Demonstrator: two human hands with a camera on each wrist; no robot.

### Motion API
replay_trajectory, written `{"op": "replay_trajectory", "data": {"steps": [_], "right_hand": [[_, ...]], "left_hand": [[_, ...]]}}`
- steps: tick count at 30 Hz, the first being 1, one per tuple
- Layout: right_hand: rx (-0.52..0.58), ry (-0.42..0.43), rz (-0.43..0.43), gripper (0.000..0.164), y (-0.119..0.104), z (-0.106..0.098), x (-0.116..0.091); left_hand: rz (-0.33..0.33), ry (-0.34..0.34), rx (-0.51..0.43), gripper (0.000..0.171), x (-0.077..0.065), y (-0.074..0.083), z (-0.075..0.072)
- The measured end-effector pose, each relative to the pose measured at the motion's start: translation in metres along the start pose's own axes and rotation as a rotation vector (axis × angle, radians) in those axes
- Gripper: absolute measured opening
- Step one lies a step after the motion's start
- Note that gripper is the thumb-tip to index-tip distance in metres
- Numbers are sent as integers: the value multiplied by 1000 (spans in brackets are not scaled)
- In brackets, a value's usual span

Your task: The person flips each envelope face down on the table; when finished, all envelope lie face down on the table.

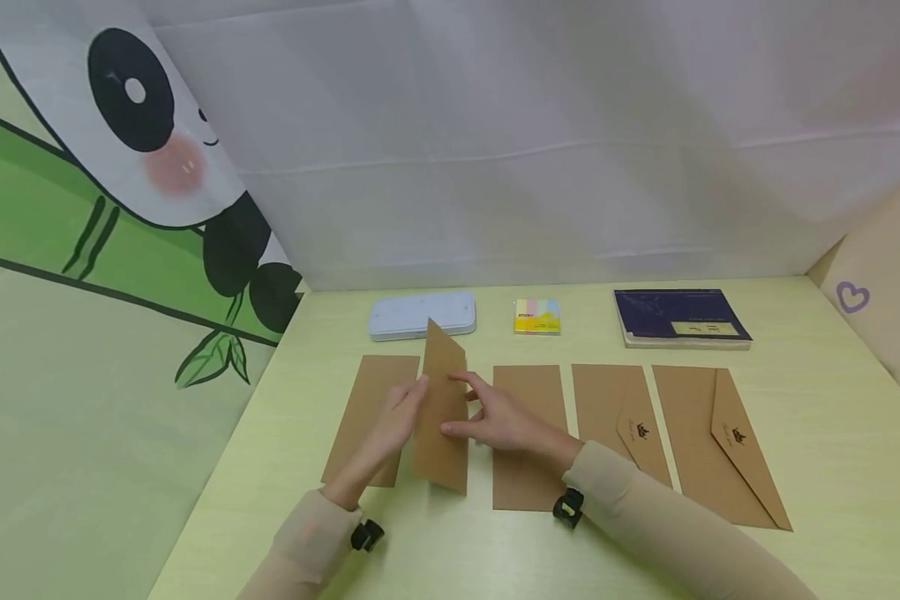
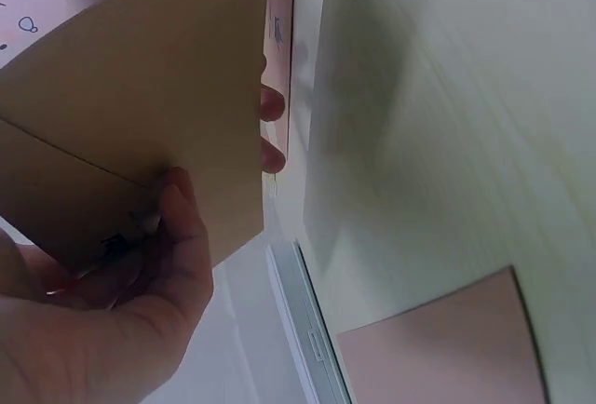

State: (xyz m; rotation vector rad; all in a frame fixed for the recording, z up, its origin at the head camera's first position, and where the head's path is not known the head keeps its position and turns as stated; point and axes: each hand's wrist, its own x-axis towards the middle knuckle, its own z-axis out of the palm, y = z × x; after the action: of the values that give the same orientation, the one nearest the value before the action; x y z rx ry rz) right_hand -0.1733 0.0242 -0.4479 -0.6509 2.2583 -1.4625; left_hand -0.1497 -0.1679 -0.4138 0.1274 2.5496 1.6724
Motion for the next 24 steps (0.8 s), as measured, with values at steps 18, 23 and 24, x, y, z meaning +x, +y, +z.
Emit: {"op": "replay_trajectory", "data": {"steps": [18, 23, 24], "right_hand": [[-73, 64, 38, 79, 0, -3, 1], [-102, 69, 46, 79, -1, -4, 0], [-110, 70, 46, 78, -1, -4, 0]], "left_hand": [[64, 154, 65, 19, 0, -12, -13], [31, 161, 68, 19, 1, -16, -15], [19, 160, 68, 19, 1, -18, -15]]}}
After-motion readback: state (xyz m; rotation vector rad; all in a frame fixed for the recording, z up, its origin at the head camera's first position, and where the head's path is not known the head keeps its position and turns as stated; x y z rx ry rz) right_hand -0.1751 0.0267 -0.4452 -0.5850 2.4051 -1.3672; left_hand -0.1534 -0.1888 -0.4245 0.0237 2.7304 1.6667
